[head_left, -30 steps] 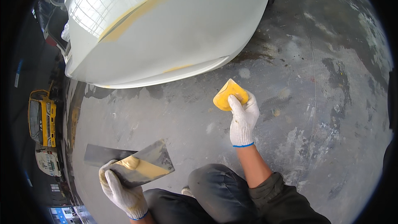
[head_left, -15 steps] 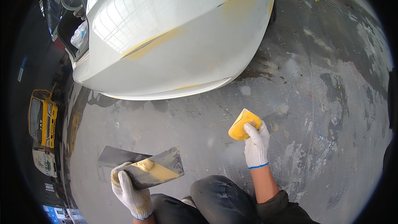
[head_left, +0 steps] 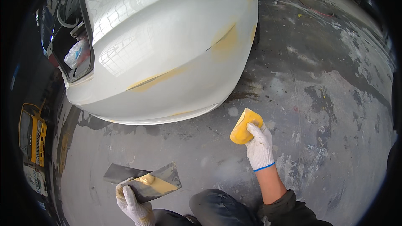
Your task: The person applies yellow body filler to the rear bumper of a white car using a metal spreader, then smooths and blends the filler with a yellow sanding block. The person works on multiple spots along the bumper edge and lower surface.
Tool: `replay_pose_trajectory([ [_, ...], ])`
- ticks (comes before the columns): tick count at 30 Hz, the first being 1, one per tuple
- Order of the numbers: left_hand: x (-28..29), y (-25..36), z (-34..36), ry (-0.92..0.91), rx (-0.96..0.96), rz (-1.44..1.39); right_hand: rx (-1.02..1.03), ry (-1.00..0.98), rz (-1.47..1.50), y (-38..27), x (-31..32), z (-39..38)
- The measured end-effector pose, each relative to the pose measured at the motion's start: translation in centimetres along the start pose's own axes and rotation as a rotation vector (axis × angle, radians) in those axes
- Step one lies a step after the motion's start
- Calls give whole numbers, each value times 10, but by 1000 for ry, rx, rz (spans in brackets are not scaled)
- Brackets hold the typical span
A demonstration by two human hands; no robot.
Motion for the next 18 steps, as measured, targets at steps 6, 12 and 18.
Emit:
replay_pose_trajectory([
  [6,1,-15,6,-12,-10,-42,160,-80,-23,-54,-28,9],
  [12,-1,-16,6,3,-8,-39,734,-176,-533,-147,-129,8],
  [18,-16,-7,6,44,27,-41,600,-351,-376,-147,-147,-19],
])
Point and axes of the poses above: each hand's wrist, its own z-axis towards the middle knuckle, its own x-axis out of the back of the hand, y = z × x, the point moved 4 cm from there along z, towards the middle knuckle, and after that the axes turned 9 degrees about -x, right-handed, at the moved point
